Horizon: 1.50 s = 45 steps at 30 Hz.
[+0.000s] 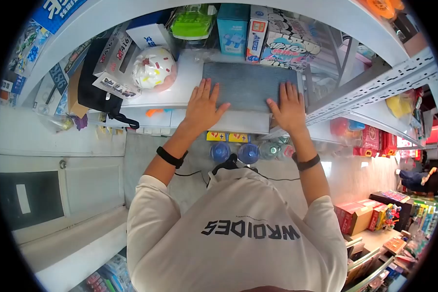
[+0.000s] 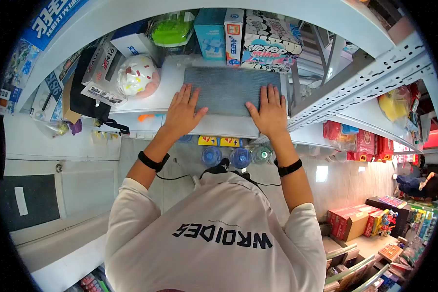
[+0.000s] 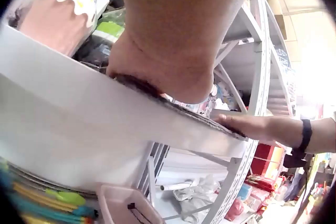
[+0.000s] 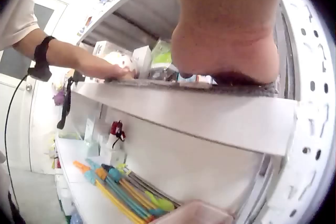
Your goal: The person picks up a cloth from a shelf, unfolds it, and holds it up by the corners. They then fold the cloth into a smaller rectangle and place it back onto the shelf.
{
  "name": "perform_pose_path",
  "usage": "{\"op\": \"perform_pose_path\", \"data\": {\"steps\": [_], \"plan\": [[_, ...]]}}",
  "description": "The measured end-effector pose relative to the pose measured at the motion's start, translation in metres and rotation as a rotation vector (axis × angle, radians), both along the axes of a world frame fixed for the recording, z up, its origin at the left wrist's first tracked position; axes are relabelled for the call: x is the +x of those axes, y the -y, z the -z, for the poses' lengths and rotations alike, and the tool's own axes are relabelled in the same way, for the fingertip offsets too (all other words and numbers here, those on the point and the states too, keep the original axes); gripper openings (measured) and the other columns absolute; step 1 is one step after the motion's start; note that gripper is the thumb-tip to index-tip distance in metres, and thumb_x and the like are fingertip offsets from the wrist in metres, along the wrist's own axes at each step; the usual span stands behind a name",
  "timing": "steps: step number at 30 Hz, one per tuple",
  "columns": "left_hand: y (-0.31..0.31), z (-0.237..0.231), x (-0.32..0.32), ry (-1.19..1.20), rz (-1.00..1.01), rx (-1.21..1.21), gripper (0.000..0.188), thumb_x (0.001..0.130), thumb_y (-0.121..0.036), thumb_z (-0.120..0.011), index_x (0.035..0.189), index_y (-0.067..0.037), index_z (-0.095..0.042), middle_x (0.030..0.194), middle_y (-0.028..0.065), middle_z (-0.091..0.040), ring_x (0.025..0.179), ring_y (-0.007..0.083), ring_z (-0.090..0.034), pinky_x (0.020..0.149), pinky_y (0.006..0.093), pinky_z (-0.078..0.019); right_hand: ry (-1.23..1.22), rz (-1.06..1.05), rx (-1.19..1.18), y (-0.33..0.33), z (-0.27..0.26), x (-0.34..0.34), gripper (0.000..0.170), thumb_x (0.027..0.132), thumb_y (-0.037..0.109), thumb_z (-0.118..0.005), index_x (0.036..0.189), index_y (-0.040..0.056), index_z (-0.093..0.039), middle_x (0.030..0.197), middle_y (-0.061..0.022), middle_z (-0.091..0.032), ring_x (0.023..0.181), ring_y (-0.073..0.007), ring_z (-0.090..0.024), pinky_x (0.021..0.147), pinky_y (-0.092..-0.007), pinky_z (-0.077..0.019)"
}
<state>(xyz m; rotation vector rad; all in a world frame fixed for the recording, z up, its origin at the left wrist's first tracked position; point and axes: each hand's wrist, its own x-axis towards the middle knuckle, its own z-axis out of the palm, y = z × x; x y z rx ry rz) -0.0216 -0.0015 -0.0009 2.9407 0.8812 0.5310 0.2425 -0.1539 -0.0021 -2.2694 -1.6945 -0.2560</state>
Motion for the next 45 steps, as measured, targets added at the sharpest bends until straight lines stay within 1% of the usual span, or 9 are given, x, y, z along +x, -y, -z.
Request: {"op": "perform_pose_path", "data": {"steps": [8,10,15,21,29,31,34,40,45], "plan": [[-0.011,-0.031,0.008,-0.096,-0.087,-0.172,0.067,0.098,-0.050,-0.054,0.139,0.003,-0.052,0.148,0.0304,-0.044,0.141,0.0432,-0.039,0.114,0.0523,-0.0338,0.042,-0.011,-0.039,-0.003,0.011,0.007,0.082,0.097,0.060,-0.047,0.146,-0.0058,-0.043,0.151,-0.0285,-0.041,0.143,-0.0437,-0.035,0.118,-0.0527,-0.0262],[-0.033,-0.016,0.021,-0.037,-0.088,0.073,0.067,0.098,-0.049,-0.054,0.140,0.004,-0.051,0.150,0.0296,-0.043,0.141,0.0427,-0.039,0.114,0.0521,-0.0333,0.034,-0.037,0.039,-0.001,0.017,0.008,0.079,0.095,0.057,-0.053,0.141,-0.0068,-0.047,0.147,-0.0286,-0.046,0.139,-0.0449,-0.039,0.115,-0.0529,-0.0297],[-0.070,0.021,0.030,-0.035,-0.068,-0.013,0.076,0.099,-0.052,-0.052,0.141,0.011,-0.047,0.149,0.0316,-0.044,0.141,0.0440,-0.039,0.118,0.0497,-0.0282,-0.091,-0.079,0.255,-0.005,0.031,0.012,0.075,0.086,0.050,-0.066,0.130,-0.0105,-0.053,0.135,-0.0310,-0.053,0.131,-0.0463,-0.046,0.112,-0.0523,-0.0342],[-0.073,0.007,0.027,-0.145,-0.118,-0.065,0.072,0.101,-0.049,-0.049,0.144,0.009,-0.044,0.152,0.0288,-0.040,0.141,0.0424,-0.039,0.116,0.0486,-0.0315,-0.103,0.057,-0.012,-0.005,0.024,-0.004,0.084,0.096,0.063,-0.042,0.147,-0.0050,-0.042,0.155,-0.0268,-0.037,0.146,-0.0414,-0.031,0.120,-0.0528,-0.0226],[-0.073,0.016,0.034,-0.204,-0.104,-0.114,0.074,0.103,-0.049,-0.042,0.152,0.006,-0.033,0.161,0.0245,-0.028,0.151,0.0385,-0.023,0.119,0.0544,-0.0240,-0.251,0.046,-0.057,-0.001,-0.005,0.004,0.083,0.098,0.062,-0.040,0.146,-0.0053,-0.043,0.156,-0.0249,-0.036,0.148,-0.0372,-0.029,0.121,-0.0515,-0.0215],[-0.074,0.016,0.033,-0.197,-0.097,-0.108,0.074,0.103,-0.048,-0.044,0.151,0.007,-0.033,0.160,0.0252,-0.028,0.150,0.0393,-0.025,0.119,0.0538,-0.0243,-0.570,0.040,-0.178,-0.003,-0.031,0.007,0.080,0.098,0.062,-0.041,0.143,-0.0037,-0.048,0.153,-0.0243,-0.040,0.147,-0.0374,-0.031,0.119,-0.0513,-0.0239],[-0.077,0.008,0.033,-0.193,-0.078,-0.113,0.074,0.101,-0.045,-0.047,0.150,0.008,-0.034,0.159,0.0268,-0.030,0.147,0.0409,-0.029,0.119,0.0526,-0.0253,-0.527,0.098,-0.070,-0.006,-0.032,0.009,0.071,0.098,0.059,-0.046,0.135,-0.0010,-0.053,0.143,-0.0242,-0.047,0.141,-0.0391,-0.039,0.113,-0.0548,-0.0347],[-0.087,0.026,0.031,-0.061,-0.052,-0.059,0.073,0.098,-0.042,-0.052,0.148,0.008,-0.037,0.156,0.0290,-0.033,0.142,0.0432,-0.037,0.118,0.0515,-0.0275,-0.091,0.104,0.116,0.004,0.019,0.008,0.070,0.096,0.057,-0.050,0.139,0.0020,-0.051,0.149,-0.0206,-0.043,0.143,-0.0362,-0.036,0.112,-0.0562,-0.0354],[-0.091,0.032,0.031,-0.168,-0.072,-0.047,0.074,0.100,-0.044,-0.049,0.151,0.006,-0.033,0.159,0.0283,-0.029,0.146,0.0410,-0.031,0.117,0.0537,-0.0275,-0.154,0.099,0.121,0.003,0.021,0.010,0.071,0.094,0.058,-0.051,0.139,0.0027,-0.051,0.150,-0.0186,-0.044,0.144,-0.0354,-0.035,0.115,-0.0556,-0.0281]]}}
